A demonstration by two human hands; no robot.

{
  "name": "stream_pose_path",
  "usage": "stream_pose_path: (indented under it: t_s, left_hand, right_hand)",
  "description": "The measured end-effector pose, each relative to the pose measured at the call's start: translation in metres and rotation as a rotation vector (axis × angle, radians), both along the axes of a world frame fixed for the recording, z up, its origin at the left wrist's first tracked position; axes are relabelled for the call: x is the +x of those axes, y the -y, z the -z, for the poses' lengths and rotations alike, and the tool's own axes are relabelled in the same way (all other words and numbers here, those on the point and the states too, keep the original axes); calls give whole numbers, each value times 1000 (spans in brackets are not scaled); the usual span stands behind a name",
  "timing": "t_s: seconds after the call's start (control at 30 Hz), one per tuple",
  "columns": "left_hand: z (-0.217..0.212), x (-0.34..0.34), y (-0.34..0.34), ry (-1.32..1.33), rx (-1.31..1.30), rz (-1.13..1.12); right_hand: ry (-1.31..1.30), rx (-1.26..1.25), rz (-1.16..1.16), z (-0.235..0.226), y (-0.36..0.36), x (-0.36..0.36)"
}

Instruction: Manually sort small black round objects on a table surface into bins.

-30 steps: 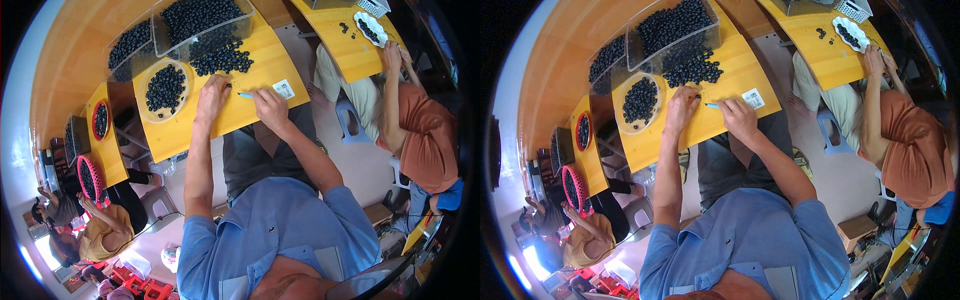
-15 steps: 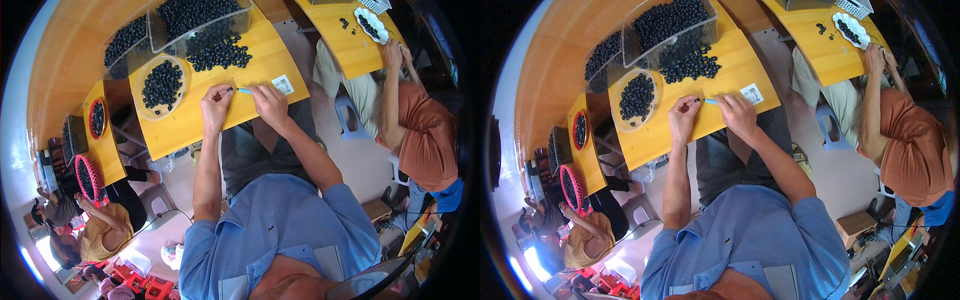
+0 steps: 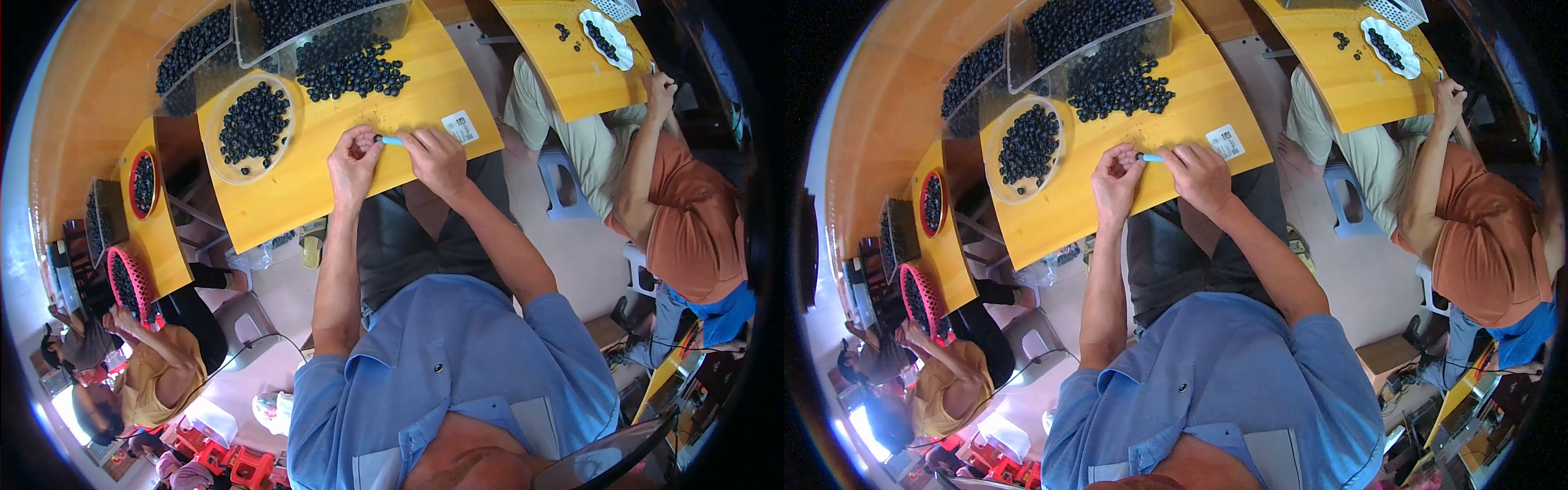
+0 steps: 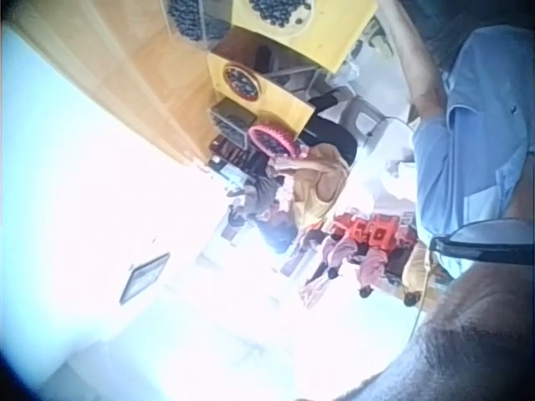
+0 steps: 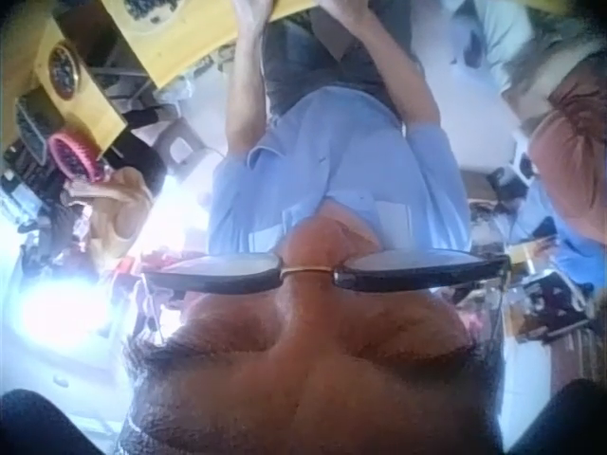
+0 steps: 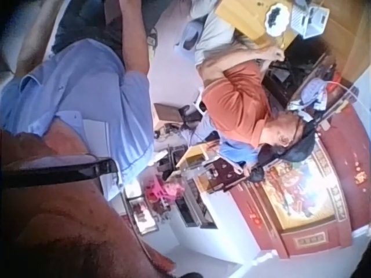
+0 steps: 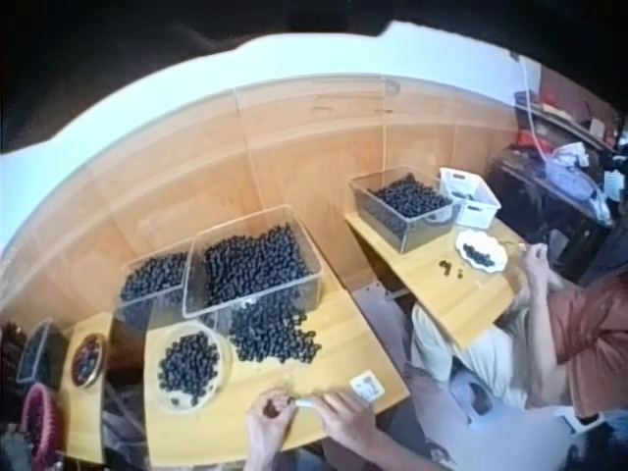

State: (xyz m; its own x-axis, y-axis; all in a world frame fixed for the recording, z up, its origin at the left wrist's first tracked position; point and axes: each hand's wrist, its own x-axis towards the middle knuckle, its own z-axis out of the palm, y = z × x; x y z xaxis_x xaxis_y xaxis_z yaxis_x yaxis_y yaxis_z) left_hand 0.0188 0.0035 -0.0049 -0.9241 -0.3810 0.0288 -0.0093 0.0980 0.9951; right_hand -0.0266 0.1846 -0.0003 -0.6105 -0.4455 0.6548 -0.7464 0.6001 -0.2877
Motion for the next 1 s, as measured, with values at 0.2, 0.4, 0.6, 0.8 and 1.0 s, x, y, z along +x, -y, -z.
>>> stream_pose_path:
  t_s: [0.2, 0.4, 0.6, 0.8, 1.0]
  left_hand:
    - [3, 1, 0, 0, -32, -5]
    - [-3, 2, -4, 0, -40, -10]
    - [6, 4, -2, -55, 46, -1]
    - [-3, 5, -4, -115, 160, -24]
    - [-13, 13, 12, -188, -193, -114]
  right_hand:
    - [1, 8, -1, -1, 1, 0]
    - [-14, 12, 8, 1, 1, 0]
    - [27, 24, 40, 1, 3, 0]
    - [50, 22, 65, 0, 3, -1]
    - [51, -8, 69, 1, 1, 1]
